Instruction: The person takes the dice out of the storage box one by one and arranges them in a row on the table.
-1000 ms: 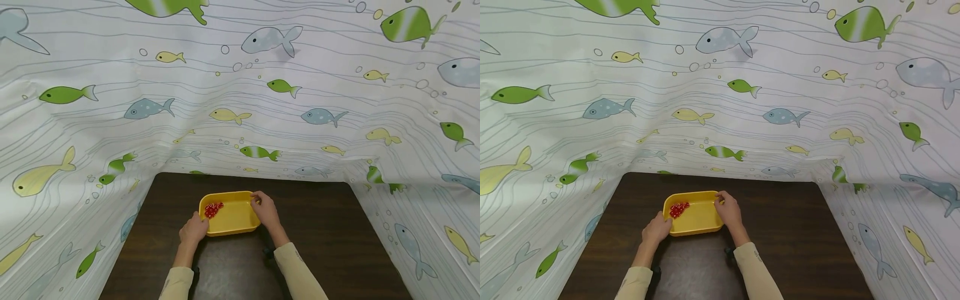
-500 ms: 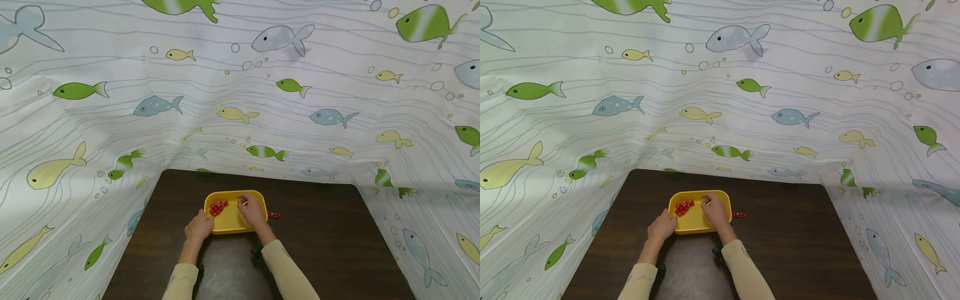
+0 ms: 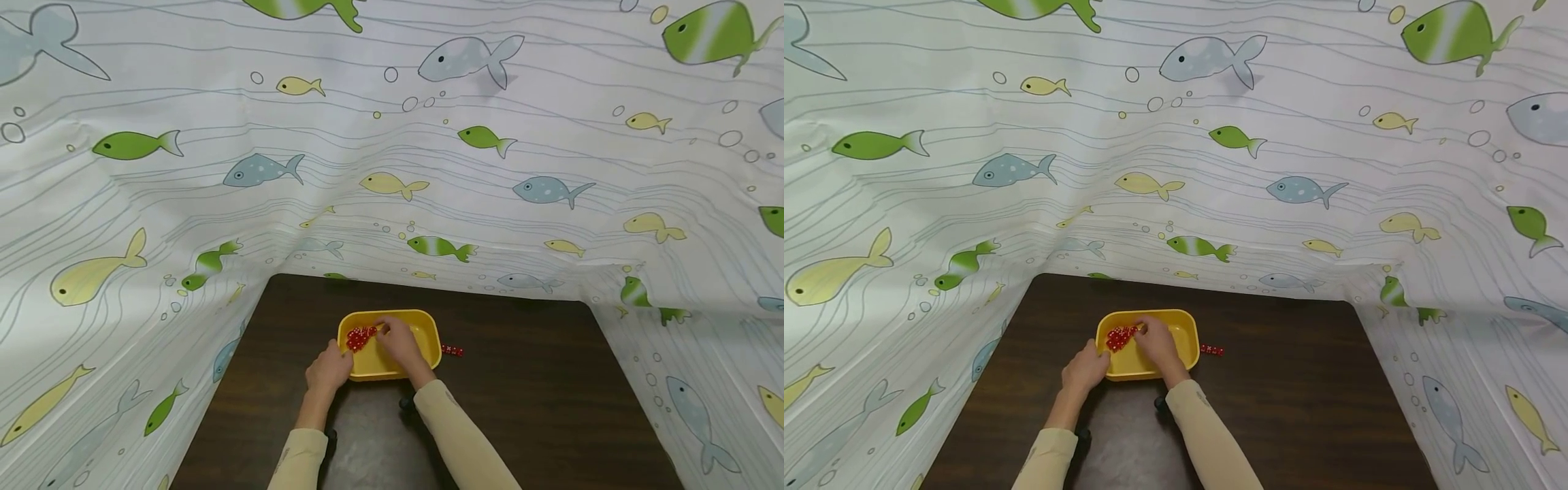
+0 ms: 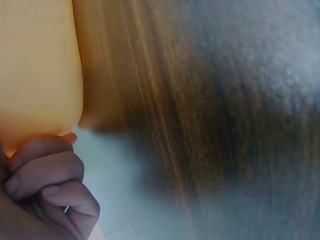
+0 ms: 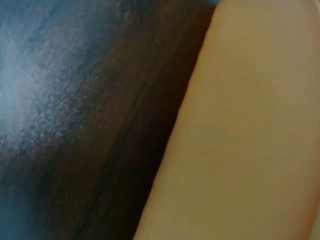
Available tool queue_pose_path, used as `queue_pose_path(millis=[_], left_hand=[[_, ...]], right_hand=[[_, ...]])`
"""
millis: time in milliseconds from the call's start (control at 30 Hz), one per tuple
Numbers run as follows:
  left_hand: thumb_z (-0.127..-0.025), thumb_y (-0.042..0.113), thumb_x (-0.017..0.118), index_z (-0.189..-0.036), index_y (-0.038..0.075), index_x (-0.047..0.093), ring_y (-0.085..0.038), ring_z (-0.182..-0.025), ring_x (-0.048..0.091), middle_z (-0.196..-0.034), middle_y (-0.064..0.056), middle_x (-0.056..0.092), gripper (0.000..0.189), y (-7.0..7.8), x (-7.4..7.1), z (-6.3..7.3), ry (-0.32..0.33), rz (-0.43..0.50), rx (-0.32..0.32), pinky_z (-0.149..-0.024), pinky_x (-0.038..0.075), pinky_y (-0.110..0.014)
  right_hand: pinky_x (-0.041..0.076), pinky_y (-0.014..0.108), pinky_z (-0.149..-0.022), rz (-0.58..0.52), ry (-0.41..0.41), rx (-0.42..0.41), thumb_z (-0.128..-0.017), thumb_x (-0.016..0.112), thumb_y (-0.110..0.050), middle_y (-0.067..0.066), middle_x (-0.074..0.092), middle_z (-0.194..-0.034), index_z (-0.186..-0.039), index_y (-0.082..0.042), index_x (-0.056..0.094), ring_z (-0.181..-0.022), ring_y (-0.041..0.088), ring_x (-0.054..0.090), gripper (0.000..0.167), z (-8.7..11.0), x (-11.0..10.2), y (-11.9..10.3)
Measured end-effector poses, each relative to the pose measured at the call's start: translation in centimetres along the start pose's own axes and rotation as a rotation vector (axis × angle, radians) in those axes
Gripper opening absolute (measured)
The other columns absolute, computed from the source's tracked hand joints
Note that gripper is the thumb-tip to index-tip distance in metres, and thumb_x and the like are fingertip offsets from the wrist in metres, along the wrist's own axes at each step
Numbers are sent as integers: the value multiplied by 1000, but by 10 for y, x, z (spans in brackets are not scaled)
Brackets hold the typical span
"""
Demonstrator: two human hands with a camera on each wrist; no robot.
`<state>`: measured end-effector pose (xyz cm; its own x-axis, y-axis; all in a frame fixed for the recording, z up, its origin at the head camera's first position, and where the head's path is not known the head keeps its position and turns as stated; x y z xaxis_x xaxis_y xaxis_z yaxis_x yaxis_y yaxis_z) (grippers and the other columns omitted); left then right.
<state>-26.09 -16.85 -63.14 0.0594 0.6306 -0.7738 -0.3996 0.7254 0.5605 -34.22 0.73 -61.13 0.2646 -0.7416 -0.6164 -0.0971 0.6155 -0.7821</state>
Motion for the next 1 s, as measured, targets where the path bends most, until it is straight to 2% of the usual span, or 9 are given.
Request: queue_pose_path(millis=[133, 267, 533, 633, 767, 1000], left_hand=[[-106, 36, 51, -149, -7, 47, -29, -76, 61, -100, -18, 68, 61, 0, 0, 0, 4, 9, 0, -81, 51, -54], [-106, 36, 52, -148, -8, 47, -29, -76, 60, -99, -18, 67, 61, -1, 2, 0, 0, 13, 5, -82, 51, -54], [-105, 35, 52, -149, -7, 48, -29, -76, 61, -99, -17, 68, 61, -3, 2, -1, 4, 27, 8, -82, 51, -54], [-105, 35, 52, -149, -8, 47, -29, -77, 61, -101, -18, 68, 61, -2, 2, -2, 2, 20, 10, -82, 51, -55], [-105, 35, 52, -148, -8, 47, -29, -76, 61, -99, -18, 68, 61, -2, 1, -1, 5, 21, 9, -80, 52, -54], [-106, 35, 51, -148, -8, 48, -29, -75, 60, -98, -17, 67, 60, -2, 2, 0, 4, 13, 15, -77, 50, -53]], right_hand=[[54, 36, -83, 94, -51, 13, -99, 70, -13, 3, 72, -113, -131, -16, 75, -88, 19, 60, 32, -2, 9, 0], [51, 33, -79, 145, -86, 17, -99, 67, -12, 3, 72, -114, -133, -17, 76, -86, 19, 60, 36, -1, 17, 2], [50, 34, -80, 234, -96, 3, -100, 68, -16, 2, 74, -128, -138, -18, 74, -89, 18, 60, 39, 1, 23, -1], [50, 34, -79, 259, -106, 17, -101, 68, -18, 0, 75, -125, -138, -19, 74, -85, 18, 60, 38, 1, 23, -2], [49, 34, -77, 259, -109, 32, -100, 71, -18, 0, 75, -115, -137, -19, 74, -79, 18, 59, 37, 3, 23, -2], [50, 34, -78, 279, -86, 29, -99, 72, -17, -1, 73, -108, -129, -16, 75, -80, 17, 59, 30, 4, 21, -1]])
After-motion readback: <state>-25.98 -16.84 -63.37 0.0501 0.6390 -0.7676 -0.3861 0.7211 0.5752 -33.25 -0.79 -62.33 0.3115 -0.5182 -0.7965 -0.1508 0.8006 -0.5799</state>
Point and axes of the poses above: each hand's wrist, its own z-axis away from the middle knuckle, its own x-axis out of the palm, y = z × x, the point moved 6 cm from there along -z, towards the middle knuckle
